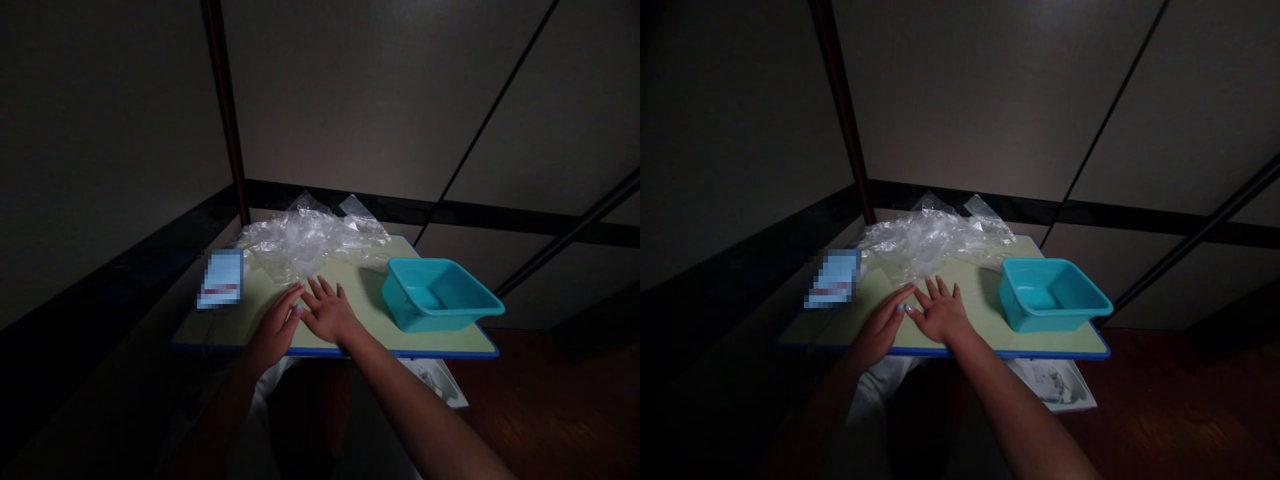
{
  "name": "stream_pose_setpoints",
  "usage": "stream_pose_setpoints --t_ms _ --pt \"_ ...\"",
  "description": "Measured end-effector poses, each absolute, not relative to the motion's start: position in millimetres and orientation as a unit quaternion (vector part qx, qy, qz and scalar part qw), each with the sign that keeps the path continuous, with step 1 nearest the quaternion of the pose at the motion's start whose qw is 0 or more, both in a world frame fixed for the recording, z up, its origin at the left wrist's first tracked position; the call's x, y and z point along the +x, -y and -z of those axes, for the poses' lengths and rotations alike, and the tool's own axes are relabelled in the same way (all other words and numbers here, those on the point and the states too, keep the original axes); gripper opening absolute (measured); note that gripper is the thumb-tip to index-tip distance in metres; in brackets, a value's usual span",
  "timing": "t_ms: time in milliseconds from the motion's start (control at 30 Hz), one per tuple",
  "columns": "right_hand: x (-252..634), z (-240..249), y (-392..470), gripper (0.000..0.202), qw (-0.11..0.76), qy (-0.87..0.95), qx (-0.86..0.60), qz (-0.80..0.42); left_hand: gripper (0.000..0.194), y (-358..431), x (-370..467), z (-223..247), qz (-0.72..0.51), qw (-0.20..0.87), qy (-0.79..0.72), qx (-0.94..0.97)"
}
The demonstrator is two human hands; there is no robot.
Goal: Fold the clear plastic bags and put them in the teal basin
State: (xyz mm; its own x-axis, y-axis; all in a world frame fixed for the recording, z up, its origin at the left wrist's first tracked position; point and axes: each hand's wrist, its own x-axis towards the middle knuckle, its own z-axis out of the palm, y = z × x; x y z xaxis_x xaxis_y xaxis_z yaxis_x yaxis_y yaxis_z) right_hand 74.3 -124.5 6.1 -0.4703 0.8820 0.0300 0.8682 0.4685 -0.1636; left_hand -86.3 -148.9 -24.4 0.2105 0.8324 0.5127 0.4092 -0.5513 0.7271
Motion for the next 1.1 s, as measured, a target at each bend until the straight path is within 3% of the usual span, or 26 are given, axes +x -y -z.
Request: stream_pose_setpoints --t_ms 233,433,733,1100 --pt "77 2 120 0.055 0.105 0.856 -0.499 -0.090 0.036 151 -85 17 -0.454 0.162 -0.412 0.773" --pt "102 -4 115 0.044 0.324 0.773 -0.543 -0.061 0.032 158 -84 7 -0.417 0.096 -0.417 0.801" --pt "125 -7 135 0.028 0.116 0.700 -0.704 -0.042 0.027 166 -77 4 -0.256 0.055 -0.412 0.873" --pt "91 -5 136 0.049 0.137 0.645 -0.752 0.022 0.028 167 -76 6 -0.235 0.019 -0.419 0.877"
